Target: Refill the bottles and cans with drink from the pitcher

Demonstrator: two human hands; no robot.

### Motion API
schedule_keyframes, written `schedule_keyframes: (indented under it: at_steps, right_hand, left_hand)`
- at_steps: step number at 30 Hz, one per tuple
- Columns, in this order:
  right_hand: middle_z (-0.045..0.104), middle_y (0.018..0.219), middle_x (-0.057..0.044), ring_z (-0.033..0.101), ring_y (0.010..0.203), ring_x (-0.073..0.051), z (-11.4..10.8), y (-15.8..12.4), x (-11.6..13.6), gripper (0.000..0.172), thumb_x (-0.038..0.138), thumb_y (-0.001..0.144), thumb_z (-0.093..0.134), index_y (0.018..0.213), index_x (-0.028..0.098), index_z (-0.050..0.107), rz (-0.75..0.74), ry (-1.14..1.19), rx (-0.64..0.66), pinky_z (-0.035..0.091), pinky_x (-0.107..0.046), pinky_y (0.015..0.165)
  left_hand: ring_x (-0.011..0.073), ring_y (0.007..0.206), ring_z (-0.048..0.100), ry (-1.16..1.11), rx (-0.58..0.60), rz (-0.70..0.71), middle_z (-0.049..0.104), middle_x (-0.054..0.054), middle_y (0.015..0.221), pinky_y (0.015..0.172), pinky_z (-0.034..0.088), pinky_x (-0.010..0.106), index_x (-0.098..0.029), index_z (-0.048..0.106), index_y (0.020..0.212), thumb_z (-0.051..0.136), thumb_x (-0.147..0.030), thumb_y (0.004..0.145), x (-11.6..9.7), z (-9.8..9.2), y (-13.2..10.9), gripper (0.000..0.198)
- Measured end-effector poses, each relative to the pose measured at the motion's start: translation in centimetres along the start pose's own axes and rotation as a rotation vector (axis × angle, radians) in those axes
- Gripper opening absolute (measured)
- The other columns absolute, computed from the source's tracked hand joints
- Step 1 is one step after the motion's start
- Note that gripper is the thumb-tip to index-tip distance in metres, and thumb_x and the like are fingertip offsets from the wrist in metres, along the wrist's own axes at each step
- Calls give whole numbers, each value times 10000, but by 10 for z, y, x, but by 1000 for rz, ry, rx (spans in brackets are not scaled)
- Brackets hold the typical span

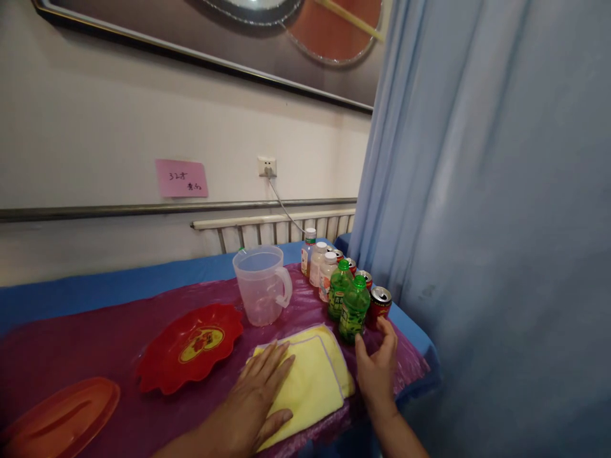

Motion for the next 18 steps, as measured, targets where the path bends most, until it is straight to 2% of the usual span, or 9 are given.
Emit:
schedule_keyframes:
  at_steps: [2, 4, 6, 8, 9, 11, 15, 18]
  right_hand:
    - [581, 1367, -170, 573, 1269, -286, 9, 11, -18, 652, 444, 827, 655, 1387, 181, 449, 110, 17, 100, 448, -481, 1099]
    - [633, 1327, -165, 614, 1232, -290, 21, 14, -29, 687, 444, 776, 691, 1369, 172, 473, 185, 42, 223, 474, -465, 1074]
    - [679, 1275, -148, 657, 1176, -290, 29, 15, -32, 711, 439, 722, 724, 1345, 173, 510, 221, 48, 283, 507, -443, 1036]
    - [715, 1221, -128, 688, 1119, -291, 32, 16, -30, 716, 432, 680, 748, 1320, 180, 550, 227, 27, 280, 534, -428, 995]
    - [730, 1189, -120, 700, 1088, -294, 33, 17, -28, 707, 431, 668, 754, 1304, 183, 570, 226, 10, 275, 545, -426, 974]
    - [750, 1132, -111, 715, 1036, -305, 34, 18, -25, 673, 444, 661, 757, 1262, 183, 606, 221, -29, 278, 560, -429, 935]
    - [752, 1070, -128, 714, 983, -331, 35, 21, -21, 582, 513, 655, 762, 1115, 170, 670, 198, -138, 312, 558, -453, 909]
    - [739, 1066, -131, 703, 989, -333, 31, 21, -17, 571, 543, 649, 770, 1066, 166, 668, 168, -175, 286, 549, -463, 920]
  left_hand:
    - [413, 1544, 223, -13, -28, 53, 230, 145, 1690, 1206, 274, 668, -290, 313, 1587, 577, -516, 942, -4, -1, -8, 733]
    - [397, 1487, 365, -14, -74, 99, 362, 159, 1637, 1186, 370, 601, -267, 406, 1529, 604, -468, 933, -6, 0, -16, 660]
    - [342, 1321, 565, -3, -126, 103, 568, 150, 1467, 1089, 500, 496, -245, 539, 1386, 595, -363, 938, -4, 2, -22, 466]
    - [267, 1067, 682, 10, -157, 73, 695, 110, 1202, 905, 575, 384, -229, 626, 1162, 525, -282, 966, 3, 4, -25, 227]
    - [235, 955, 692, 13, -163, 63, 708, 89, 1090, 817, 573, 338, -224, 631, 1058, 486, -262, 981, 7, 5, -25, 168]
    - [197, 847, 676, -2, -171, 74, 696, 64, 978, 723, 532, 283, -220, 605, 953, 440, -243, 999, 14, 7, -24, 173]
    - [171, 835, 652, -95, -188, 123, 682, 54, 965, 712, 486, 244, -223, 576, 956, 441, -218, 993, 21, 8, -22, 140]
    - [169, 841, 645, -159, -199, 157, 678, 55, 979, 727, 483, 239, -229, 573, 958, 452, -204, 981, 20, 10, -24, 125]
Point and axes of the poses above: each hand's wrist, its own y-axis towards the middle knuckle, its own z-axis out of the palm, x = y × z, the point moved 6 cm from there along y, towards the middle knuckle
